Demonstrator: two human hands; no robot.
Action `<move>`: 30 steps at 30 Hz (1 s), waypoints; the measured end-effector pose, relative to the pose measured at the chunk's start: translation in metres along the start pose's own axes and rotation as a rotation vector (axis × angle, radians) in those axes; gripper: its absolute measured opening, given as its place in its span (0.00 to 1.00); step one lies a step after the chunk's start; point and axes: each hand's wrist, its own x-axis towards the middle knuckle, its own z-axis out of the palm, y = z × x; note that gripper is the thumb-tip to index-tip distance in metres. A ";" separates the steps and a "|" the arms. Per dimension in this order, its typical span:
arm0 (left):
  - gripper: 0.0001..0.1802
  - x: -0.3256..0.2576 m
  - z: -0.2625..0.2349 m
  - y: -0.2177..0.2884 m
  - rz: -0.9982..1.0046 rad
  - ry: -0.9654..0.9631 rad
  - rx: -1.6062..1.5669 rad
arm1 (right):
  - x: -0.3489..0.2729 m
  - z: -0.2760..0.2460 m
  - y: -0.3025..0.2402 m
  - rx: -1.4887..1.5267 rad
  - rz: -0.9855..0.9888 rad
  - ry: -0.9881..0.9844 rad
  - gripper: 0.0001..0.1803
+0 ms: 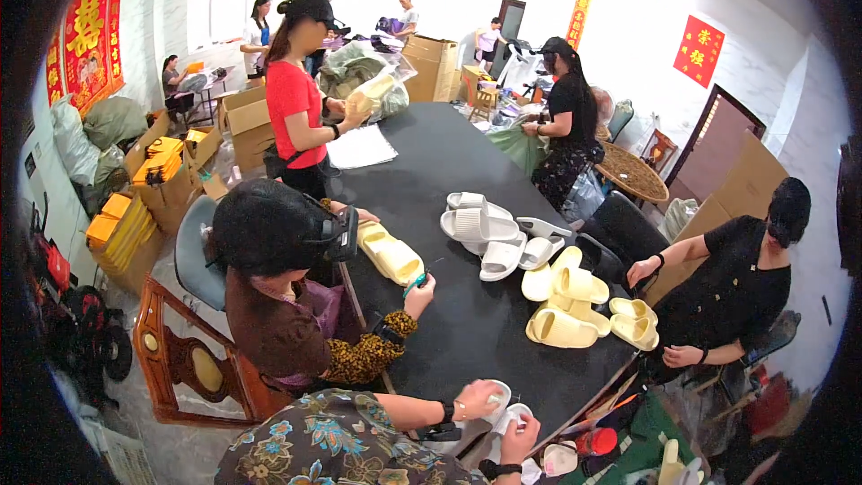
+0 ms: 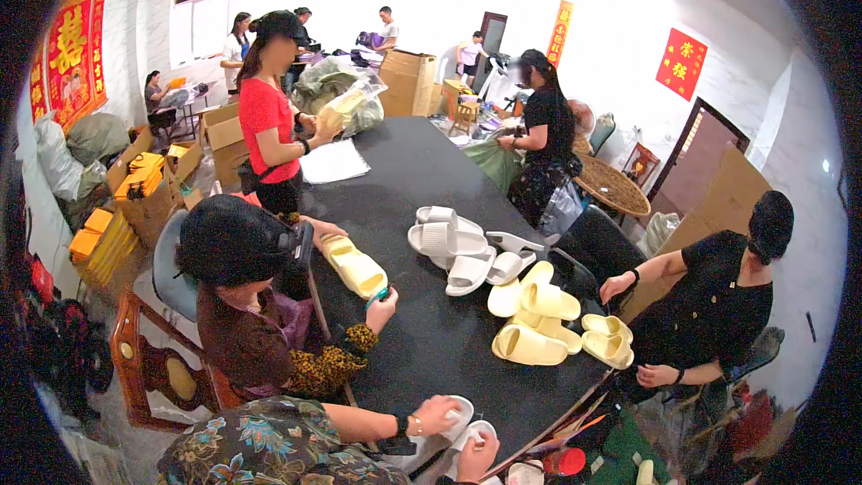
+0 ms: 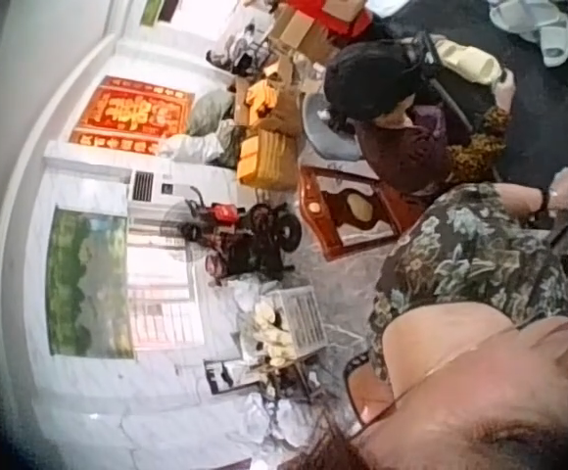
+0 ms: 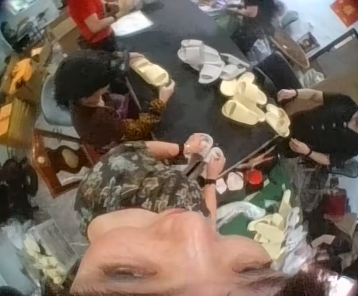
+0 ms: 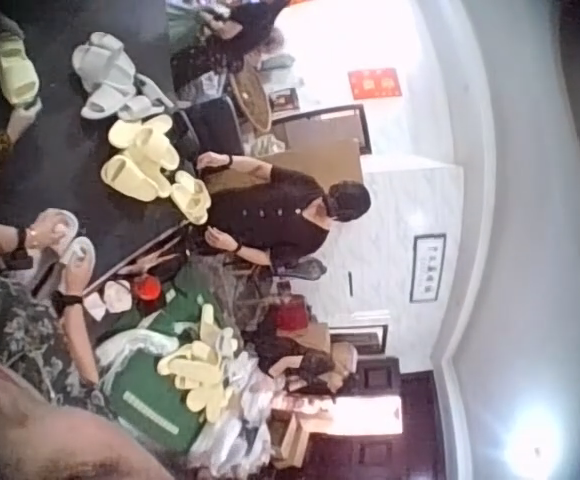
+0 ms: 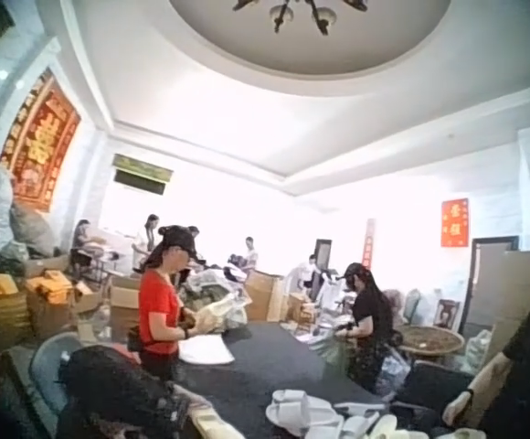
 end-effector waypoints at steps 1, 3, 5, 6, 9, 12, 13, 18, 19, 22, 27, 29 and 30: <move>0.18 -0.006 -0.018 0.009 -0.071 0.046 0.028 | -0.007 -0.005 0.003 -0.003 0.005 0.011 0.07; 0.21 -0.014 -0.022 -0.016 -0.202 0.097 0.030 | -0.030 -0.015 0.008 0.129 0.113 -0.067 0.06; 0.23 -0.035 -0.021 -0.042 -0.328 0.180 0.065 | -0.047 -0.024 -0.008 -0.014 0.064 -0.217 0.15; 0.23 -0.042 -0.023 -0.058 -0.393 0.069 0.017 | -0.055 -0.023 -0.004 -0.114 0.145 -0.397 0.16; 0.21 -0.053 -0.027 -0.068 -0.323 -0.092 -0.065 | -0.066 -0.020 -0.020 -0.243 0.215 -0.567 0.22; 0.17 -0.057 -0.034 -0.051 -0.178 -0.011 -0.008 | -0.049 -0.013 -0.025 -0.382 0.359 -0.748 0.30; 0.15 -0.055 -0.036 -0.051 -0.156 0.002 0.020 | -0.043 -0.012 -0.038 -0.357 0.290 -0.640 0.32; 0.09 -0.052 -0.038 -0.073 -0.107 0.018 0.028 | -0.030 0.014 -0.027 -0.402 0.279 -0.684 0.25; 0.08 -0.049 -0.038 -0.075 -0.080 -0.014 0.068 | -0.031 0.013 -0.024 -0.374 0.239 -0.621 0.23; 0.08 -0.048 -0.033 -0.071 -0.080 -0.054 0.014 | -0.033 -0.014 -0.033 -0.331 0.365 -0.584 0.22; 0.05 -0.052 -0.028 -0.074 -0.036 -0.060 0.017 | -0.067 -0.062 -0.013 -0.406 0.526 -0.270 0.27; 0.04 -0.055 -0.032 -0.068 -0.178 -0.070 -0.013 | -0.081 -0.098 -0.004 -0.410 0.591 -0.228 0.29; 0.03 -0.057 -0.032 -0.080 -0.131 -0.049 0.008 | -0.084 -0.115 -0.001 -0.462 0.629 -0.179 0.27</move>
